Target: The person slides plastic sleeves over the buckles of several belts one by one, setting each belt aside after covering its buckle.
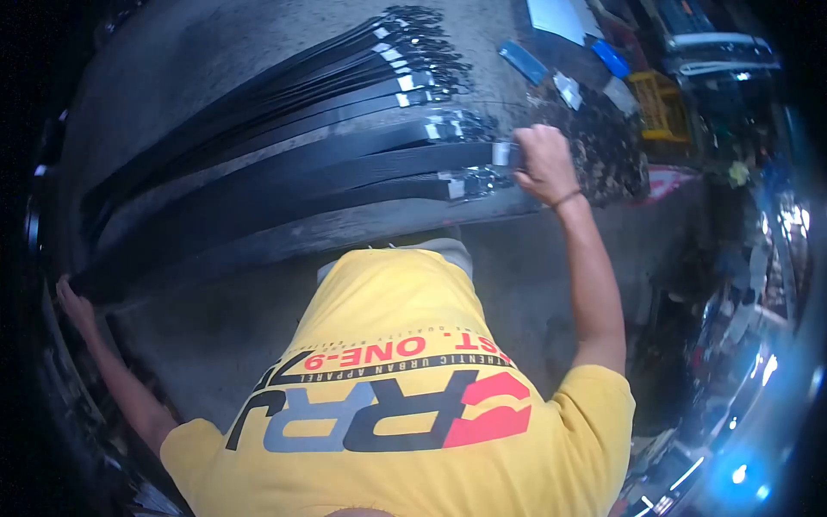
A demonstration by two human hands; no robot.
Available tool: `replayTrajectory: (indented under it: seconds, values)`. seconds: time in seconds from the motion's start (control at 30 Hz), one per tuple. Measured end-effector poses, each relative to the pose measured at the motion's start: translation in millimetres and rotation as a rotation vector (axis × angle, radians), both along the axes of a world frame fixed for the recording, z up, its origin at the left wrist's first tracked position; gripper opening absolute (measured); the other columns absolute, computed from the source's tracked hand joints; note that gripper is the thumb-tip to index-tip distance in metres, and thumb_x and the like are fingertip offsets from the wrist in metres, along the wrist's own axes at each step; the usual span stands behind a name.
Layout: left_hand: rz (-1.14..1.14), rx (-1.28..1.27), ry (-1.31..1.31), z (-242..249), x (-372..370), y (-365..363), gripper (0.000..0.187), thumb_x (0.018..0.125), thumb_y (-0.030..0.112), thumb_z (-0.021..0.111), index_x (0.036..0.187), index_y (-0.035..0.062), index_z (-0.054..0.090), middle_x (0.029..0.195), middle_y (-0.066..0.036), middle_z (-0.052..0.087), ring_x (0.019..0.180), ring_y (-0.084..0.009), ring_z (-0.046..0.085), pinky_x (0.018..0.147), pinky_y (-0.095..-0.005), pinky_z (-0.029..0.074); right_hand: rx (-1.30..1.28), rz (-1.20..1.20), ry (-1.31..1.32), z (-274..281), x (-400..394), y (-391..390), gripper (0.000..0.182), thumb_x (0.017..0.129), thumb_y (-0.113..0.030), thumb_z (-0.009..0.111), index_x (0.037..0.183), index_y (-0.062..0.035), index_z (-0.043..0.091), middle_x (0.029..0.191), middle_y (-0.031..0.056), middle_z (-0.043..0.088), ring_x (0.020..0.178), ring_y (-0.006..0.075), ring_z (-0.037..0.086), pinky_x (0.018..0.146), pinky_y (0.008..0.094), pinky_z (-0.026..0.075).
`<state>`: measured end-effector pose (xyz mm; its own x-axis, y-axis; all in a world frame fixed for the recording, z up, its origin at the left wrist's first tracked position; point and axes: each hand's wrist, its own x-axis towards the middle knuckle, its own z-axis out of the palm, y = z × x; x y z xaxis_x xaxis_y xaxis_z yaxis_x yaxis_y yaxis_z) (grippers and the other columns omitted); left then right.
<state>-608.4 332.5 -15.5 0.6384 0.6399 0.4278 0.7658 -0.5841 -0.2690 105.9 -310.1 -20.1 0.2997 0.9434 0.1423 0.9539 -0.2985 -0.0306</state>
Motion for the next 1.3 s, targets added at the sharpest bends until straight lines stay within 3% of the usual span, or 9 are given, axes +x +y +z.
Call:
replayTrajectory:
  seconds: [0.13, 0.2, 0.33, 0.43, 0.6, 0.8, 0.93, 1.03, 1.3]
  values:
    - [0.286, 0.025, 0.405, -71, 3, -7, 0.066, 0.076, 0.002, 0.051, 0.138, 0.0136, 0.034, 0.139, -0.019, 0.036, 0.126, -0.0430, 0.035, 0.106, -0.0498, 0.028, -0.200, -0.045, 0.066, -47, -18, 26, 0.054, 0.063, -0.022, 0.075, 0.110, -0.0091, 0.050, 0.089, 0.0117, 0.048, 0.087, 0.0316, 0.048, 0.077, 0.0415, 0.040]
    - [0.675, -0.361, 0.491, -76, 79, -75, 0.071, 0.082, 0.012, 0.056, 0.144, 0.0200, 0.023, 0.145, -0.020, 0.026, 0.128, -0.0479, 0.029, 0.107, -0.0527, 0.025, -0.322, -0.111, 0.082, -79, -23, 29, 0.070, 0.061, -0.041, 0.079, 0.118, -0.0147, 0.048, 0.099, 0.0083, 0.048, 0.096, 0.0281, 0.048, 0.082, 0.0409, 0.039]
    - [0.058, -0.302, -0.051, -184, 129, -120, 0.069, 0.088, 0.038, 0.057, 0.144, 0.0153, 0.024, 0.146, -0.026, 0.022, 0.130, -0.0500, 0.023, 0.108, -0.0539, 0.023, -0.297, -0.138, 0.173, -113, -29, 16, 0.094, 0.061, -0.052, 0.076, 0.138, -0.0195, 0.033, 0.121, 0.0111, 0.045, 0.116, 0.0312, 0.041, 0.095, 0.0444, 0.034]
    - [0.118, -0.487, -0.130, -207, 195, -196, 0.070, 0.088, 0.045, 0.054, 0.144, 0.0146, 0.025, 0.147, -0.025, 0.020, 0.133, -0.0471, 0.022, 0.108, -0.0543, 0.020, -0.171, -0.120, 0.185, -118, -31, 8, 0.092, 0.063, -0.048, 0.076, 0.139, -0.0164, 0.034, 0.126, 0.0150, 0.041, 0.119, 0.0349, 0.040, 0.099, 0.0461, 0.032]
    - [0.129, -0.627, 0.058, -186, 270, -293, 0.073, 0.085, 0.049, 0.055, 0.145, 0.0221, 0.023, 0.153, -0.013, 0.013, 0.141, -0.0352, 0.008, 0.106, -0.0633, 0.014, 0.010, -0.227, 0.207, -128, -29, -20, 0.086, 0.064, -0.046, 0.076, 0.135, -0.0151, 0.038, 0.127, 0.0151, 0.041, 0.119, 0.0348, 0.039, 0.099, 0.0460, 0.033]
    - [-0.304, -0.673, -0.163, -173, 365, -367, 0.070, 0.078, 0.036, 0.067, 0.137, 0.0120, 0.038, 0.147, -0.020, 0.025, 0.137, -0.0407, 0.017, 0.106, -0.0604, 0.015, 0.182, -0.658, 0.418, -147, -32, -61, 0.071, 0.072, -0.032, 0.073, 0.132, -0.0086, 0.042, 0.127, 0.0178, 0.042, 0.119, 0.0374, 0.038, 0.098, 0.0434, 0.035]
    - [-0.577, -0.780, -0.317, -161, 453, -436, 0.059, 0.078, 0.027, 0.068, 0.129, 0.0086, 0.046, 0.142, -0.021, 0.031, 0.134, -0.0420, 0.023, 0.107, -0.0547, 0.021, 0.406, -0.637, 0.477, -154, -13, -78, 0.028, 0.080, -0.024, 0.067, 0.103, -0.0067, 0.064, 0.089, 0.0137, 0.060, 0.082, 0.0325, 0.058, 0.078, 0.0355, 0.048]
    - [-0.600, -0.853, -0.556, -157, 498, -466, 0.027, 0.083, 0.009, 0.063, 0.109, 0.0059, 0.060, 0.118, -0.019, 0.052, 0.109, -0.0341, 0.053, 0.089, -0.0389, 0.045, 0.561, -0.736, 0.369, -132, 21, -81, 0.014, 0.082, -0.019, 0.066, 0.086, -0.0057, 0.067, 0.072, 0.0119, 0.058, 0.066, 0.0321, 0.057, 0.067, 0.0346, 0.049]
    - [-0.533, -1.007, -0.581, -127, 546, -479, 0.008, 0.085, 0.009, 0.061, 0.084, 0.0014, 0.061, 0.073, -0.014, 0.060, 0.067, -0.0310, 0.060, 0.061, -0.0375, 0.048, 0.556, -0.545, 0.276, -117, 179, -82, 0.011, 0.081, -0.015, 0.063, 0.085, -0.0049, 0.065, 0.085, 0.0140, 0.059, 0.081, 0.0325, 0.058, 0.073, 0.0406, 0.047]
